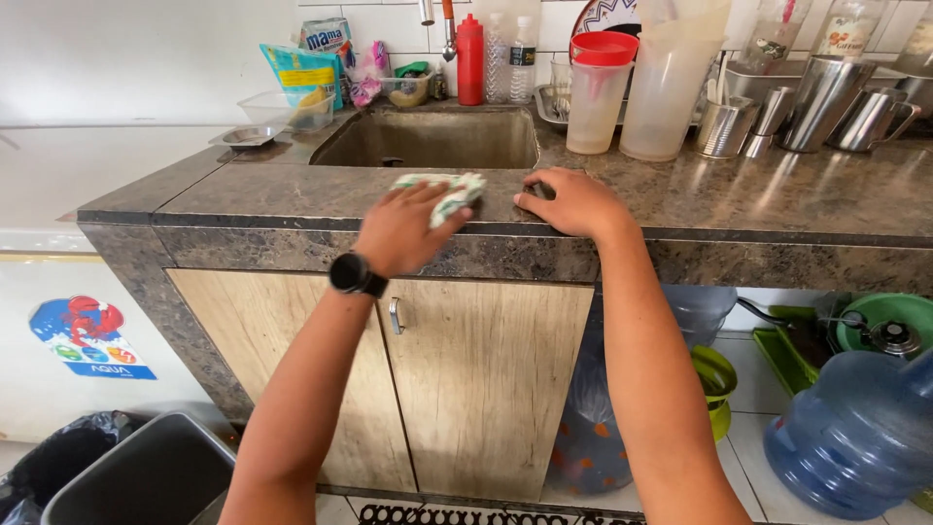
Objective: Cleaning the coffee shop counter with a cloth.
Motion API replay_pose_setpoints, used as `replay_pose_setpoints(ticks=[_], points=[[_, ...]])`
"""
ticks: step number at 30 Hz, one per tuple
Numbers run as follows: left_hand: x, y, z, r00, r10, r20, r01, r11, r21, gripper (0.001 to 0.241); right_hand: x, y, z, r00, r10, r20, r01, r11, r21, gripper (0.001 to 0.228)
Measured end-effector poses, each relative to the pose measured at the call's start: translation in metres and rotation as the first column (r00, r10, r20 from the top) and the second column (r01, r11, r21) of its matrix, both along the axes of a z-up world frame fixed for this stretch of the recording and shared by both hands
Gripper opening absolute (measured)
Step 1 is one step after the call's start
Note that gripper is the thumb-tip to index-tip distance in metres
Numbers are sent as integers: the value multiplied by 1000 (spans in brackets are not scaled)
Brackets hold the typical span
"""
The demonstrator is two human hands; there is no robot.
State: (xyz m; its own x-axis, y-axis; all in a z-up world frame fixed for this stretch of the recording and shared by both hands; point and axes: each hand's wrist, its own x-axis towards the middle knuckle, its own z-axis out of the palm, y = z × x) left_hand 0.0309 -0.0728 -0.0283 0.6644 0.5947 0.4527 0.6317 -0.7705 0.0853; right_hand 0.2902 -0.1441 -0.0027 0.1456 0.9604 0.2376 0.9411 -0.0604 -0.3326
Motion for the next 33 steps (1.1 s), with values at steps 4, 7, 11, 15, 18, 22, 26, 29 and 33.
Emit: replay_pose_setpoints(ticks=[4,7,11,15,18,22,26,29,33], points=[[-49,43,-3,974,221,43,-223,973,61,73,-2,-1,0,999,4,-34,-4,1000,4,66],[-68,82,1,908,418,-38,-420,904,-82,90,3,3,-2,1000,2,-21,-2,1000,8,71],[-50,72,6,923,374,-90,-383,914,-135,87,5,5,-5,1000,2,20,-2,1000,10,71],[-8,15,5,997,53,51,-49,996,-72,66,3,4,-1,999,16,33,-16,1000,11,73],[-20,13,-3,993,-74,87,72,997,33,57,0,1,0,998,32,49,-32,999,-5,72],[-61,76,-5,991,118,70,-115,992,-45,69,5,5,1,997,31,67,-27,998,-48,76],[-57,80,17,921,376,-101,-389,885,-257,91,5,6,1,999,30,35,-28,998,-56,78],[-26,58,19,947,312,-75,-319,888,-331,91,5,6,0,999,23,22,-22,998,-54,76],[-7,-9,23,997,-60,54,73,957,-279,67,7,14,-3,999,30,10,-30,999,-40,72]])
